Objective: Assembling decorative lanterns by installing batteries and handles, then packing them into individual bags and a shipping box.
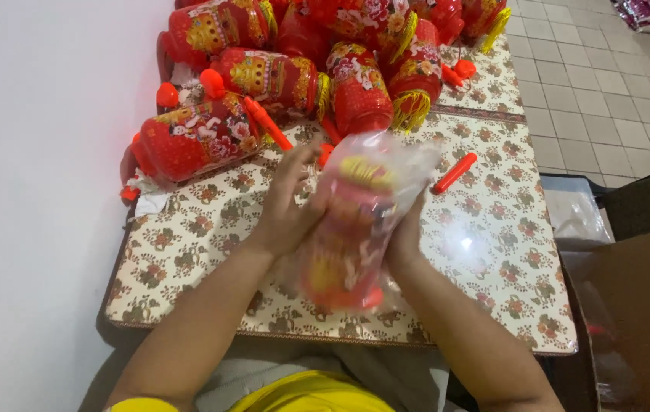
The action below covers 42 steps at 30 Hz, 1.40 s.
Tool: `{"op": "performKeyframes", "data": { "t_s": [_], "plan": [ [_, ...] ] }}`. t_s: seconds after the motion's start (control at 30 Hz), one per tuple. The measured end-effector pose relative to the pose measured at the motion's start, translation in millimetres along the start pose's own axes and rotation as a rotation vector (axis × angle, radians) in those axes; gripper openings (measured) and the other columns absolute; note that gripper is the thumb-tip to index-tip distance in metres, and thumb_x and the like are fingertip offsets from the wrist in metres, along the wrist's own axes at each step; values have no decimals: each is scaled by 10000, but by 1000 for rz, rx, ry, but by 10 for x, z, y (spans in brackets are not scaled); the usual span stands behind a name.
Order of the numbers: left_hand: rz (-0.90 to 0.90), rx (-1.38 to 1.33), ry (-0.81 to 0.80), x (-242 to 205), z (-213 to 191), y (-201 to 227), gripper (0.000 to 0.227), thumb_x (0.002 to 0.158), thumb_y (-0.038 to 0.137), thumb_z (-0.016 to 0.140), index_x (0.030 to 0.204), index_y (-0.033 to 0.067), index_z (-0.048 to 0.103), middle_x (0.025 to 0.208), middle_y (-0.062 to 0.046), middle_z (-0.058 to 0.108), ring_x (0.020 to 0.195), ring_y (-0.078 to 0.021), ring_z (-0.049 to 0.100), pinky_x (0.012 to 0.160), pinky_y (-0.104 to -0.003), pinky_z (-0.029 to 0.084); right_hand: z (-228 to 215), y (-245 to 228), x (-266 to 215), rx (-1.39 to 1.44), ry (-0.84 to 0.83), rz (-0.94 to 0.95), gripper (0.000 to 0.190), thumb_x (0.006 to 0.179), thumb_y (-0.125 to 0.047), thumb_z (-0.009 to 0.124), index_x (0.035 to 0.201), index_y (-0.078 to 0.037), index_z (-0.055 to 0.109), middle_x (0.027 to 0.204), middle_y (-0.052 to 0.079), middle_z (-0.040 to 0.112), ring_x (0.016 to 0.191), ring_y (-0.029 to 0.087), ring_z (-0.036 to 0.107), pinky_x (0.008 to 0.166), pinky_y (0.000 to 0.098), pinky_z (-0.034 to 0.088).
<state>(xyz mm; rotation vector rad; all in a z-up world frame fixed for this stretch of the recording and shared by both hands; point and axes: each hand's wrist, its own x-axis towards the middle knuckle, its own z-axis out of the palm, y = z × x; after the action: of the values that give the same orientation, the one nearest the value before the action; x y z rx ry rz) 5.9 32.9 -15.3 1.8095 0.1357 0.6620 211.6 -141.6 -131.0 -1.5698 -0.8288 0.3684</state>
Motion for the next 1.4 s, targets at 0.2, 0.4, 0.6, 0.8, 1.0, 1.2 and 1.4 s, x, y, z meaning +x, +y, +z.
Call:
{"op": "performKeyframes", "data": {
  "t_s": [0.2, 0.4, 0.6, 0.8, 1.0, 1.2, 1.4],
  "plan": [
    [-36, 109, -123, -191, 53, 662, 1359, 541, 726, 843, 1608, 154, 226, 1528, -297, 380, 1400, -527, 399, 1131, -667, 374, 59, -114, -67, -73, -30, -20, 246, 1037, -266, 467, 1055, -94, 640, 934, 36, 676, 826, 137, 673, 749, 312, 589],
    [-138, -37, -503, -264, 339, 879, 1350, 629, 493, 879, 1647, 202, 41, 1591, -270, 365, 1427, -483, 412, 1188, -592, 337, -179, -255, -363, -150, -14, -10, 234, 1027, -243, 473, 1072, -89, 643, 962, 43, 683, 836, 142, 677, 744, 313, 594],
    [-212, -270, -821, -200, 1069, 537, 1167, 639, 414, 930, 1556, 29, 319, 1440, -272, 539, 1341, -378, 527, 1157, -512, 394, -644, -1999, -796, -228, 202, 132, 226, 1017, -220, 479, 1088, -84, 645, 989, 50, 690, 846, 146, 681, 738, 313, 599],
    [-168, -495, -1104, 72, 1988, 600, 1072, 559, 329, 983, 1465, 32, 491, 1365, -161, 644, 1250, -224, 602, 1084, -438, 491, -1676, -1829, -1681, -288, 494, 283, 222, 1008, -197, 485, 1105, -80, 647, 1017, 57, 697, 856, 150, 684, 733, 313, 604],
    [-30, -575, -1251, 299, 3062, 1029, 877, 597, 280, 979, 1342, 40, 584, 1245, -138, 697, 1170, -221, 678, 1021, -440, 591, -2373, -1517, -2310, -297, 586, 428, 223, 998, -174, 492, 1121, -75, 650, 1045, 64, 704, 866, 154, 688, 728, 314, 608],
    [161, -453, -1554, 843, 4020, 1143, 788, 816, 506, 725, 1408, 118, 379, 1359, -119, 588, 1282, -289, 675, 1088, -409, 652, -2982, -1237, -2709, -331, 586, 525, 228, 989, -152, 499, 1137, -71, 652, 1073, 71, 711, 876, 159, 692, 723, 314, 613],
    [-2, 337, -1408, 1175, 4909, 972, 514, 696, 462, 768, 1121, 192, 663, 1067, 18, 743, 986, -148, 744, 831, -284, 612, -3205, -849, -3230, -963, 280, 693, 424, 1078, -344, 463, 1286, -43, 677, 1203, 209, 697, 1066, 396, 642, 931, 544, 454]
  ]
}}
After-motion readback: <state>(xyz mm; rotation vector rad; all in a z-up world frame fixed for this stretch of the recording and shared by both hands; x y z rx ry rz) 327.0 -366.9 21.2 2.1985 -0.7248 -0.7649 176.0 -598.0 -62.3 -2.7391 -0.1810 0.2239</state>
